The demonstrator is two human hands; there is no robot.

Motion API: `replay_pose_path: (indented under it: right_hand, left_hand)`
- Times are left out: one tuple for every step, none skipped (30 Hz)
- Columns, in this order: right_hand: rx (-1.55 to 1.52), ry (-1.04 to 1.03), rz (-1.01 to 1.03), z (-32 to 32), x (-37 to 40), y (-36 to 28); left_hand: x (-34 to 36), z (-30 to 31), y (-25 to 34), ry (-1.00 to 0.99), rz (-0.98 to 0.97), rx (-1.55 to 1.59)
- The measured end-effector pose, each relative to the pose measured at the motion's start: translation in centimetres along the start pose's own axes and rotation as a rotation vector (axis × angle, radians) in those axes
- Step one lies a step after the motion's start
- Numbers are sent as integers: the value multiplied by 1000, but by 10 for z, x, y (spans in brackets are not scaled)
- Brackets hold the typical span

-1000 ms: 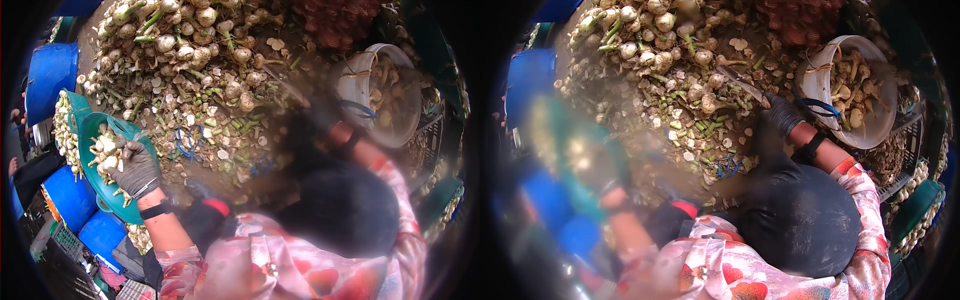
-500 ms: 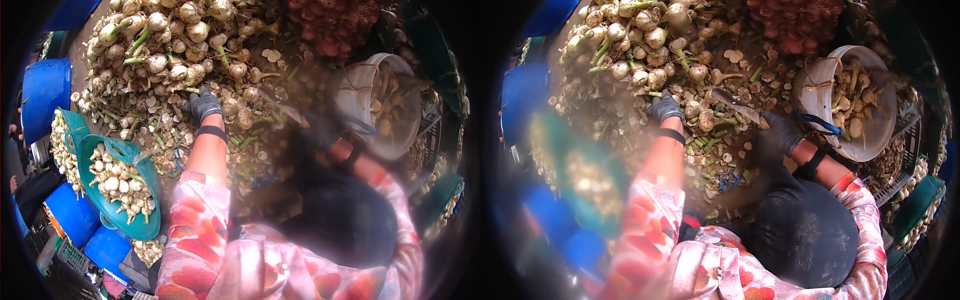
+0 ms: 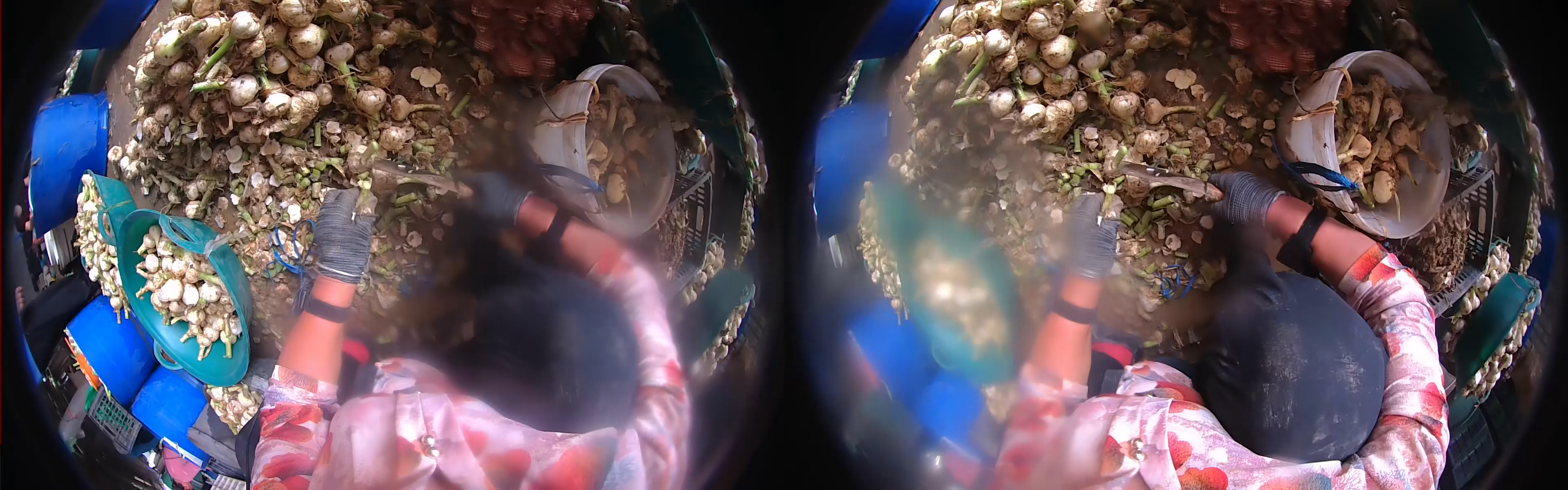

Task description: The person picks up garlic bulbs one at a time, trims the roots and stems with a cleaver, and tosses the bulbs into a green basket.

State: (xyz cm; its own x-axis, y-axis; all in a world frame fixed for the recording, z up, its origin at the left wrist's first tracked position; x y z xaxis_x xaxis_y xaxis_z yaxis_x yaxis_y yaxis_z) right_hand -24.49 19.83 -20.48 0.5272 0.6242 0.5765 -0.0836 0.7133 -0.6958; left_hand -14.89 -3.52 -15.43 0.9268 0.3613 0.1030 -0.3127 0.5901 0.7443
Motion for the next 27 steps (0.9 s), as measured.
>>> replay_pose_path:
  right_hand:
    - [-89, 29, -11, 1, 0, -2]
    - [-182, 49, -31, 1, 1, -11]
    - [-274, 73, -49, 3, 3, -23]
    - [-247, 153, 81, 17, 4, -52]
    - [-330, 65, 152, 14, -6, -63]
    - [-333, 91, 208, 18, -15, -71]
    - [-338, 116, 266, 22, -18, -78]
    - [-378, 118, 206, 27, -18, -75]
    - [-419, 117, 150, 34, -17, -73]
    - [-462, 116, 92, 37, -16, -70]
    - [-697, 47, 24, 32, -16, -64]
    - [-927, -22, -49, 24, -15, -58]
    - [-1155, -92, -127, 19, -11, -58]
    - [-1238, -154, -169, 15, -6, -62]
    - [-1167, -161, -201, 13, -6, -60]
    - [-1097, -168, -230, 12, -5, -57]
    - [-1027, -174, -258, 10, -5, -53]
    - [-911, -196, -263, 10, -9, -42]
    - [-732, -7, -106, 18, -14, -36]
    - [-548, 177, 48, 26, -14, -35]
    - [-358, 356, 202, 33, -10, -36]
    - [-287, 300, 97, 43, 1, -41]
    - [-175, 303, 179, 50, 12, -51]
    - [-62, 307, 259, 56, 22, -58]
    - [53, 311, 334, 61, 32, -69]
    - [129, 255, 327, 62, 39, -79]
    - [161, 247, 352, 60, 42, -84]
  left_hand:
    - [4, 8, 19, -29, -25, -153]
    - [4, 9, 32, -61, -66, -202]
    - [7, 8, 48, -122, -104, -260]
    - [4, 5, 65, -171, -153, -313]
    - [0, 1, 78, -212, -206, -366]
    - [-2, -2, 83, -255, -187, -330]
    - [-4, -1, 85, -172, -136, -105]
    - [-6, -1, 84, -83, -84, 117]
    - [-6, -1, 80, 9, -33, 334]
    - [-4, -10, 69, 11, 108, 674]
    - [-5, -15, 62, -66, 162, 777]
    - [-7, -21, 55, -145, 218, 882]
    - [-8, -28, 52, -226, 273, 989]
    - [-9, -36, 56, -240, 232, 1003]
    - [-11, -42, 59, -219, 207, 1001]
    - [-15, -45, 67, -197, 182, 998]
    - [-19, -44, 74, -176, 155, 993]
    - [-21, -44, 76, -215, 229, 1099]
    - [-25, -42, 77, -242, 198, 1065]
    - [-29, -39, 76, -268, 170, 1031]
    - [-34, -35, 74, -291, 140, 994]
    - [-36, -37, 54, -283, 248, 802]
    - [-38, -38, 45, -272, 128, 698]
    - [-40, -41, 37, -262, 9, 595]
    - [-35, -37, 43, -234, 7, 667]
    - [-32, -32, 50, -207, 2, 738]
    - [-28, -30, 57, -185, 54, 856]
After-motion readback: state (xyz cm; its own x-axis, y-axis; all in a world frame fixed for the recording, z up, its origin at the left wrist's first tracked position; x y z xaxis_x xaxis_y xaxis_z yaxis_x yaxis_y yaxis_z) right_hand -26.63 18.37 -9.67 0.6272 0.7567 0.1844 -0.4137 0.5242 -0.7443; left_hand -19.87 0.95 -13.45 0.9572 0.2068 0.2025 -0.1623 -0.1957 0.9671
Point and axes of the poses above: each hand's wrist, its own x-axis away from the middle knuckle, its own z-axis out of the back of the hand, y = z × x, the point moved 6 cm from there along -x, towards the middle knuckle, and after that the axes turned 4 degrees about y, right-handed, at the moved point
